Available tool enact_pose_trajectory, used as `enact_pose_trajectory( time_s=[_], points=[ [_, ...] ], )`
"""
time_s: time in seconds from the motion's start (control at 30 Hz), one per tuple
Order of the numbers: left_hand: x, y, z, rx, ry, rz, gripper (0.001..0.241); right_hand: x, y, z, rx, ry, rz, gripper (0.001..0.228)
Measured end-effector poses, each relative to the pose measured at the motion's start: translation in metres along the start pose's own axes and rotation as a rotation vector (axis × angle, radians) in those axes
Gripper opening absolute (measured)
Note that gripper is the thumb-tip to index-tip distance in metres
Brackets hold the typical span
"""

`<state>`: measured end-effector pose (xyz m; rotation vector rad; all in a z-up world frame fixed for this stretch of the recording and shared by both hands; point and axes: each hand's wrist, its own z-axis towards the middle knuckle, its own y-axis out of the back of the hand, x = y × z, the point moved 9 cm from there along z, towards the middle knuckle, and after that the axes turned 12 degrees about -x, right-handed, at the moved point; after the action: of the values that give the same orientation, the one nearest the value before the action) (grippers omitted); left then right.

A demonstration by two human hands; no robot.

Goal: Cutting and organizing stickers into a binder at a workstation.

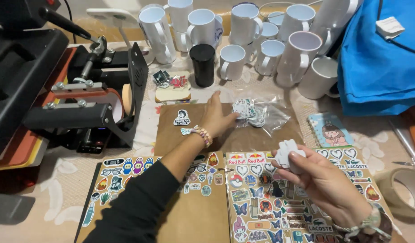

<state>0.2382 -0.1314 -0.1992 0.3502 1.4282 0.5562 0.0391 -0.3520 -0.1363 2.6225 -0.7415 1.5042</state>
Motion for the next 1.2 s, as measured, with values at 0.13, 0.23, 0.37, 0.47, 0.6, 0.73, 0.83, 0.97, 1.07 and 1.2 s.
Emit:
enact_pose_trajectory(
  time_s=[0.13,0.23,0.37,0.47,0.6,0.73,0.83,0.97,1.07,1.2],
  points=[
    [-0.019,0.069,-0.068,-0.001,-0.399,0.118,0.050,-0.026,-0.037,-0.032,-0.026,-0.214,-0.007,0.041],
    [-0.030,0.112,-0.142,0.068,-0.408,0.044,0.030,-0.057,-0.059,-0.047,0.142,-0.234,-0.116,0.046],
    [-0.015,0.152,-0.199,0.081,-0.343,-0.054,0.015,-0.110,-0.073,-0.041,0.522,0.303,-0.591,0.033],
    [0.012,0.176,-0.214,-0.035,-0.259,-0.102,0.010,-0.127,-0.113,-0.099,0.869,1.007,-0.995,0.059],
    [0.031,0.190,-0.223,-0.104,-0.140,-0.201,0.010,-0.148,-0.132,-0.118,0.957,1.271,-1.129,0.049],
    [0.025,0.188,-0.226,-0.074,-0.225,-0.134,0.016,-0.104,-0.120,-0.116,0.900,1.060,-1.062,0.094],
    [0.025,0.185,-0.226,-0.032,-0.175,-0.125,0.018,-0.046,-0.068,-0.084,0.479,1.106,-1.080,0.097],
    [0.032,0.180,-0.229,-0.035,-0.231,-0.122,0.018,0.013,0.047,-0.046,-0.100,1.160,-1.219,0.079],
    [0.037,0.176,-0.229,-0.035,-0.266,-0.134,0.017,0.035,0.145,-0.027,-0.510,1.224,-1.359,0.066],
    [0.069,0.173,-0.220,-0.090,-0.175,-0.098,0.016,0.054,0.209,-0.015,-0.724,1.017,-1.433,0.064]
  ],
)
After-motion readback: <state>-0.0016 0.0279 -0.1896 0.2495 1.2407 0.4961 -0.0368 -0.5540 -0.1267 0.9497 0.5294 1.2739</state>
